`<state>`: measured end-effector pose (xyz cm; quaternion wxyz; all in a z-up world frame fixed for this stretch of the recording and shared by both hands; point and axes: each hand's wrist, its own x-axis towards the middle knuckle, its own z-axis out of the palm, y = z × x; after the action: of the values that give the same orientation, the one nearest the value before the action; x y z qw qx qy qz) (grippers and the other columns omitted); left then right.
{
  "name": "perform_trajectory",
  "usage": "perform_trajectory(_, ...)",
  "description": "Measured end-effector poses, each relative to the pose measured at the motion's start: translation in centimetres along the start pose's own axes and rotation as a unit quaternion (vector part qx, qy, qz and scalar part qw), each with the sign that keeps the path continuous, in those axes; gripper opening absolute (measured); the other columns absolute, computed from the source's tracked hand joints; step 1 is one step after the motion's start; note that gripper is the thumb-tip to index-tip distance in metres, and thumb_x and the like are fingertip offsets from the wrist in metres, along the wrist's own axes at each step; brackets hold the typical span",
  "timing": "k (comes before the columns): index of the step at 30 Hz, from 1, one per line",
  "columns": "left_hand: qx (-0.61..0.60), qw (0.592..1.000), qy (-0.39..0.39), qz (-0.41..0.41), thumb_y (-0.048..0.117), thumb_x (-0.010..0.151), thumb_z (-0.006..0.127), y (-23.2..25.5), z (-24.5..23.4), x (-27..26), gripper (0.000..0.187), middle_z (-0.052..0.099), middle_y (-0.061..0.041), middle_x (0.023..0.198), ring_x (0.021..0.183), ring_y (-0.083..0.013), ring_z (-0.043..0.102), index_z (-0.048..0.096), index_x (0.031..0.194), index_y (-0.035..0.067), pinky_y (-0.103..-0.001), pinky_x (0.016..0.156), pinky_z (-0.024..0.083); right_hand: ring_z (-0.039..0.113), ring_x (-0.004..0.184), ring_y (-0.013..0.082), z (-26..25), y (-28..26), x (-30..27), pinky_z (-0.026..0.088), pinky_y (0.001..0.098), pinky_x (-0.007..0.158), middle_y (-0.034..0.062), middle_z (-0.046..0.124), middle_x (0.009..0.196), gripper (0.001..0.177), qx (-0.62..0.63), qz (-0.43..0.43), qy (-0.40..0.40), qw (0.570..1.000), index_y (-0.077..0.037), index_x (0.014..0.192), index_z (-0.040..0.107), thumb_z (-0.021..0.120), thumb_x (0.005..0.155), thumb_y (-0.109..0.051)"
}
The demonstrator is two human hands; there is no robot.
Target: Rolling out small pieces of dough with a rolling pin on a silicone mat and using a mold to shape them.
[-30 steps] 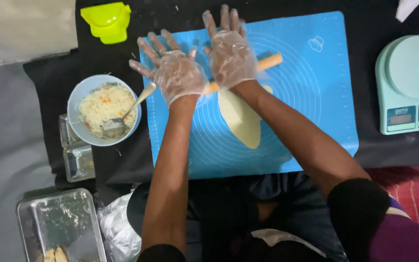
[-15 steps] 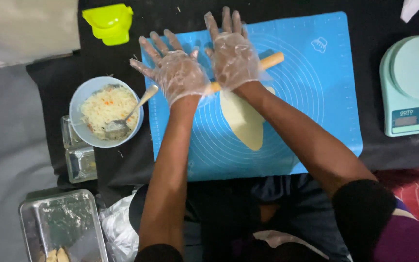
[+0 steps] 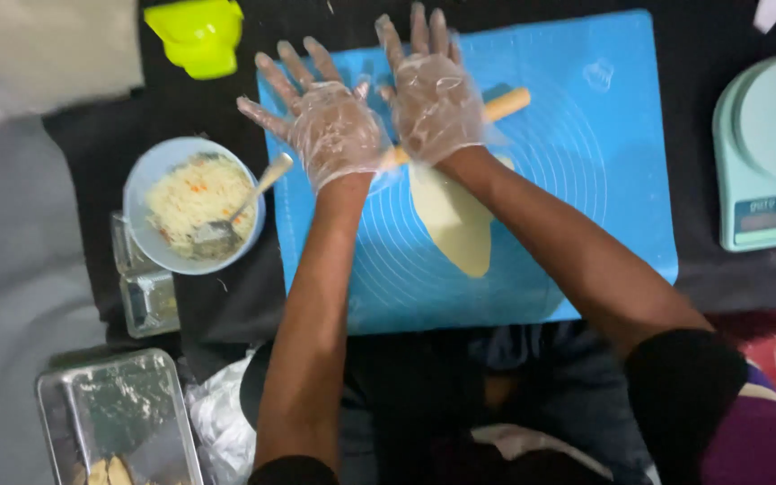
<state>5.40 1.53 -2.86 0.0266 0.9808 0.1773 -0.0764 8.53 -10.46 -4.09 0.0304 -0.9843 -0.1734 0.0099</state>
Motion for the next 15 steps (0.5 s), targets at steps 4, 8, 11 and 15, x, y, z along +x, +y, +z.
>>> perform_trajectory(4,0.018,0.999,0.026,0.026,0.066,0.105,0.031,-0.5,2.5,3.0,0.079,0.007,-0.013,0.172,0.155,-0.0397,-0.004,0.012,0.165,0.020,-0.084,0.112,-0.001,0.019,0.152,0.0495,1.3,0.5,2.2,0.021,0.0577,0.123,0.0308,0.017,0.165,0.072,0.022,0.006,0.016,1.000,-0.014,0.165,0.020,0.058,0.110,-0.041)
perform_trajectory(8,-0.010,0.999,-0.020,0.033,0.064,0.109,0.036,-0.5,4.5,1.6,0.079,0.005,-0.012,0.172,0.154,-0.0409,-0.005,0.008,0.166,0.017,-0.080,0.115,0.010,0.024,0.150,0.0489,1.8,0.7,1.8,0.024,0.0567,0.122,0.0318,0.026,0.162,0.070,0.007,0.009,0.043,0.999,-0.014,0.164,0.023,0.059,0.111,-0.042)
perform_trajectory(11,0.012,0.997,-0.013,0.070,0.055,0.109,0.037,-0.5,1.8,-1.3,0.074,0.010,-0.018,0.170,0.153,-0.0446,0.001,0.014,0.164,0.012,-0.079,0.115,0.013,0.026,0.149,0.0501,0.1,0.2,-0.1,0.028,0.0561,0.120,0.0331,0.025,0.161,0.074,0.000,-0.001,0.042,0.999,-0.012,0.163,0.027,0.065,0.105,-0.038)
perform_trajectory(15,0.007,0.994,-0.064,0.093,0.055,0.110,0.030,-0.7,-0.4,-6.2,0.076,-0.002,-0.019,0.170,0.153,-0.0407,-0.005,0.002,0.164,0.009,-0.072,0.120,0.006,0.010,0.154,0.0448,-1.2,0.6,-4.8,0.019,0.0537,0.126,0.0279,0.010,0.167,0.073,0.008,0.010,-0.018,1.000,-0.013,0.166,0.012,0.055,0.111,-0.036)
